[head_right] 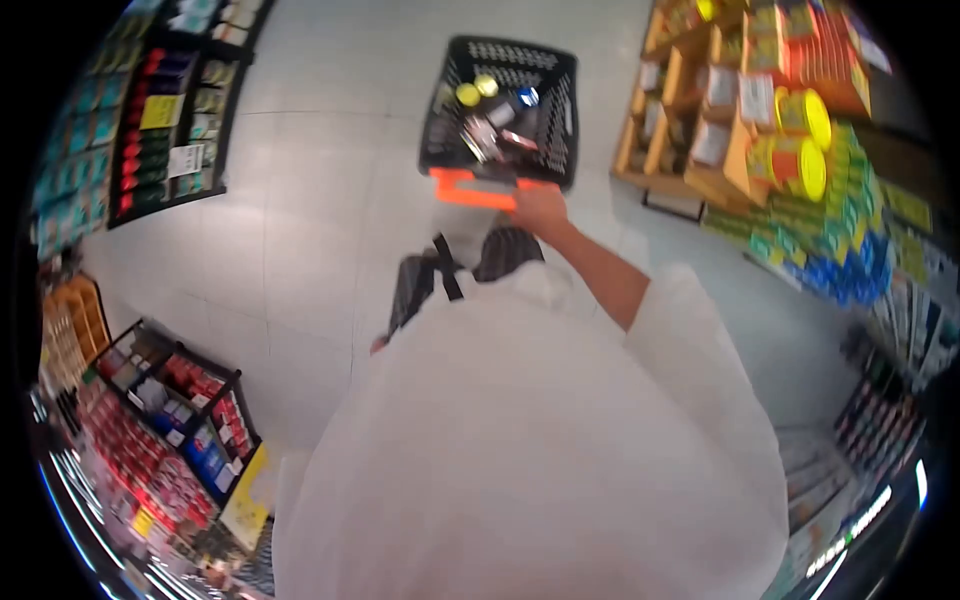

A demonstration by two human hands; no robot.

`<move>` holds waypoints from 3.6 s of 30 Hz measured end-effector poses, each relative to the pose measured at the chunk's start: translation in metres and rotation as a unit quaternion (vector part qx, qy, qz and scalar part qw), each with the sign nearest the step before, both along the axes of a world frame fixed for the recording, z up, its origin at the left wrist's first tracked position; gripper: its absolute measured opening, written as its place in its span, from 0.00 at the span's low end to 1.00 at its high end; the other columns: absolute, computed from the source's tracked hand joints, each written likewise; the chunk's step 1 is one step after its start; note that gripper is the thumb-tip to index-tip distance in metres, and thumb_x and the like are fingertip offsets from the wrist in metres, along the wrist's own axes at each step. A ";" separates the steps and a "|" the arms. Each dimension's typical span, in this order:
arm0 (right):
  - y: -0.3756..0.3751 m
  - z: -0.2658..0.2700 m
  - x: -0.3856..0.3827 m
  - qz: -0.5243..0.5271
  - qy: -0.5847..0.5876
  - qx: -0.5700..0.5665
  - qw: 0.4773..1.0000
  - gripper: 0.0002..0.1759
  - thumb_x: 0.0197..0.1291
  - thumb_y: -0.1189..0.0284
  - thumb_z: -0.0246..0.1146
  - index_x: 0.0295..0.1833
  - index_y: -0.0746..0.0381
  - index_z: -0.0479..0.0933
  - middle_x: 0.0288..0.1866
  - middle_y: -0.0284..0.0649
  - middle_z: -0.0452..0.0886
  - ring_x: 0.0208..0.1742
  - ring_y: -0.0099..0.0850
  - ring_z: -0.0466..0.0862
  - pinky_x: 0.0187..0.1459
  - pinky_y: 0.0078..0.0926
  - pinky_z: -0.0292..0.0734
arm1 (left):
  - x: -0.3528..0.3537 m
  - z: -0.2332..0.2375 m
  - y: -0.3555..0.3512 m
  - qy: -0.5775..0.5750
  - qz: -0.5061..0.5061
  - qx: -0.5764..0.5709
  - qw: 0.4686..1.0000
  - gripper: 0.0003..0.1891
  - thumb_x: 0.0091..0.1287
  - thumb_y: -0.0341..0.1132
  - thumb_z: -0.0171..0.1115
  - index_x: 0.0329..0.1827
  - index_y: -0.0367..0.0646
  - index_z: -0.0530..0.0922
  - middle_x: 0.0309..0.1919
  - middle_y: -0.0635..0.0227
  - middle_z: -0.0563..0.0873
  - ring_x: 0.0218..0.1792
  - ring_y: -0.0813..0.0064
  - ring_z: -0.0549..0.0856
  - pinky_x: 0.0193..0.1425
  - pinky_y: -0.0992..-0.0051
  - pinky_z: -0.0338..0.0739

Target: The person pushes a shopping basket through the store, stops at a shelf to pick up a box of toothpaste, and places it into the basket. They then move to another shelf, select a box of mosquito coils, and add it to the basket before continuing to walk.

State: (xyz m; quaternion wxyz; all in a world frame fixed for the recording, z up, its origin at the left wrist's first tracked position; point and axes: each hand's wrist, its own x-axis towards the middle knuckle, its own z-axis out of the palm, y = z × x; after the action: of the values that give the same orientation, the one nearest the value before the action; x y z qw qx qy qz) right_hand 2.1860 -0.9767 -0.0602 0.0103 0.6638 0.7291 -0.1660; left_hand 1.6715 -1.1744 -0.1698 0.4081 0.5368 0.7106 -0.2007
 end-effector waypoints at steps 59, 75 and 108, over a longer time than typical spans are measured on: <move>0.395 0.035 0.240 -0.187 0.125 -0.120 0.967 0.11 0.47 0.59 0.66 0.33 0.54 0.81 0.26 0.36 0.84 0.31 0.40 0.86 0.30 0.38 0.78 | 0.646 0.163 0.735 -0.094 -0.615 -0.041 0.782 0.18 0.57 0.47 0.59 0.43 0.45 0.84 0.40 0.55 0.86 0.45 0.56 0.85 0.51 0.61 0.80; 0.473 0.027 0.297 -0.355 0.519 -0.389 0.673 0.47 0.45 0.42 0.71 0.65 0.63 0.71 0.45 0.40 0.83 0.47 0.34 0.82 0.49 0.28 0.76 | 0.692 0.072 0.857 -0.344 -0.324 -0.450 0.757 0.13 0.62 0.37 0.68 0.42 0.37 0.82 0.32 0.65 0.86 0.36 0.75 0.84 0.43 0.76 0.77; 0.562 -0.406 0.258 -0.798 0.324 -0.057 0.504 0.16 0.52 0.69 0.65 0.46 0.63 0.78 0.37 0.52 0.84 0.41 0.50 0.85 0.48 0.40 0.80 | 0.835 -0.443 0.862 -0.249 -0.634 0.029 0.732 0.14 0.56 0.26 0.61 0.47 0.39 0.78 0.46 0.50 0.82 0.48 0.48 0.82 0.52 0.56 0.77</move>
State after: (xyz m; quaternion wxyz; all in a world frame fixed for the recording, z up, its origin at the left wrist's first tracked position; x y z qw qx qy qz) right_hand 2.4440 -0.4151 -0.4662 -0.3254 0.8627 -0.1684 -0.3485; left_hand 2.5064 -0.3120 -0.6126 0.3331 0.9049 0.0835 -0.2514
